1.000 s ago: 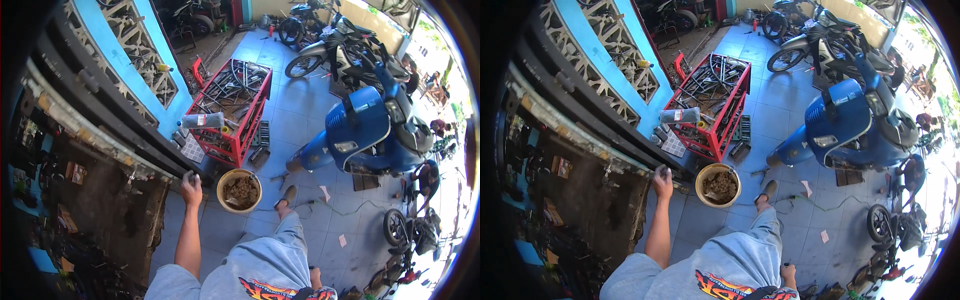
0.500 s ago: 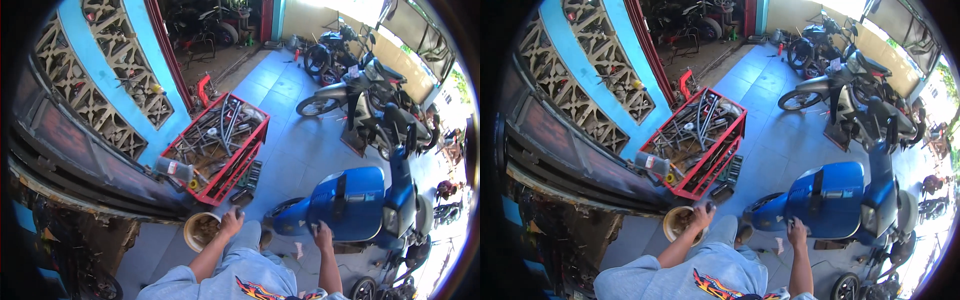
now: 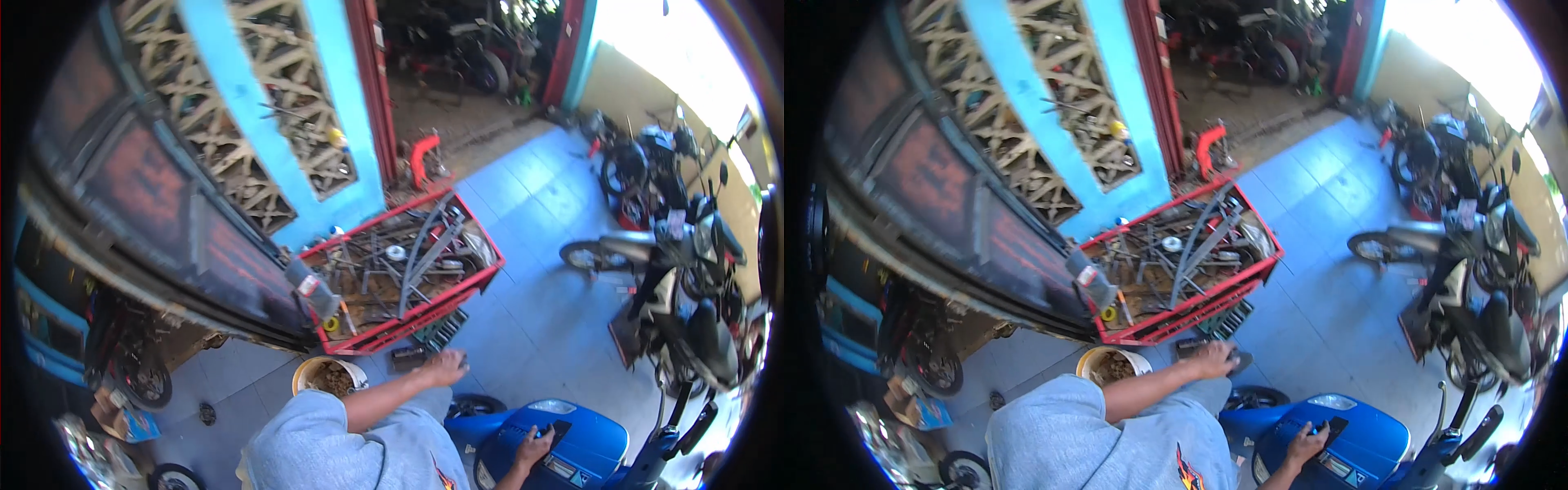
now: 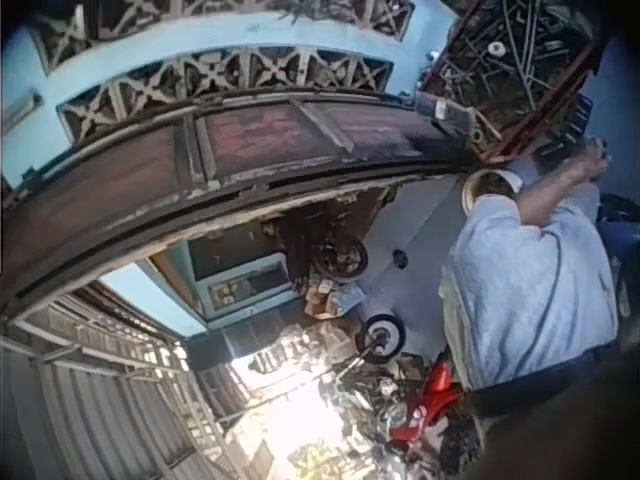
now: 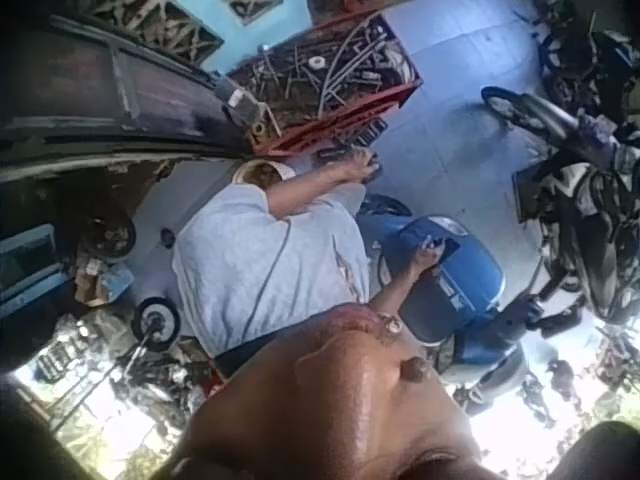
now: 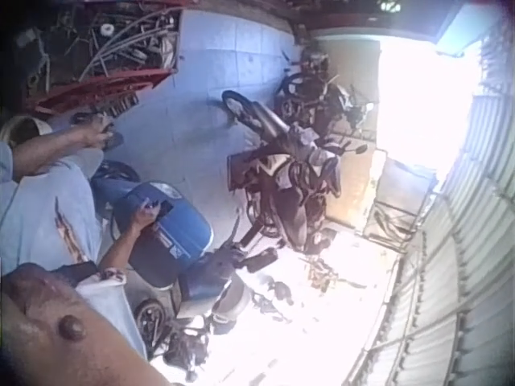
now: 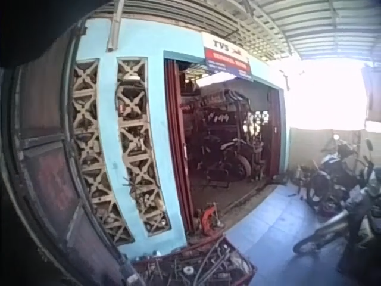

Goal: Disassembling and inspecting the variator and drive belt components of a motorcycle.

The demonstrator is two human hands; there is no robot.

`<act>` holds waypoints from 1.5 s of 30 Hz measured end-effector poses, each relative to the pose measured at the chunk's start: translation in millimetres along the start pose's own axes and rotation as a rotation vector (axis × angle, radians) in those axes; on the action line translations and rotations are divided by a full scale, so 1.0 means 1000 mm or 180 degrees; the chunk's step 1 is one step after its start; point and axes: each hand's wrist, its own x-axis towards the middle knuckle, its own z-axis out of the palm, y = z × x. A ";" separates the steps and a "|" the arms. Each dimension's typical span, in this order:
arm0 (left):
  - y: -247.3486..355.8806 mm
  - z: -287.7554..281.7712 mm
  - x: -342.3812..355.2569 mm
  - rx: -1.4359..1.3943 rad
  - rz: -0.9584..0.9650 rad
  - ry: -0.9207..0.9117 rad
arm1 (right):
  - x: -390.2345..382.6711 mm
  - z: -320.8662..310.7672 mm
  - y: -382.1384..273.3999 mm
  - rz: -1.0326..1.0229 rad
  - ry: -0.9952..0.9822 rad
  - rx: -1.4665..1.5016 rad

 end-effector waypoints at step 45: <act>0.002 -0.076 0.487 0.1893 -0.2239 0.1132 | 0.689 0.157 -0.105 -0.0258 -0.1791 -0.0628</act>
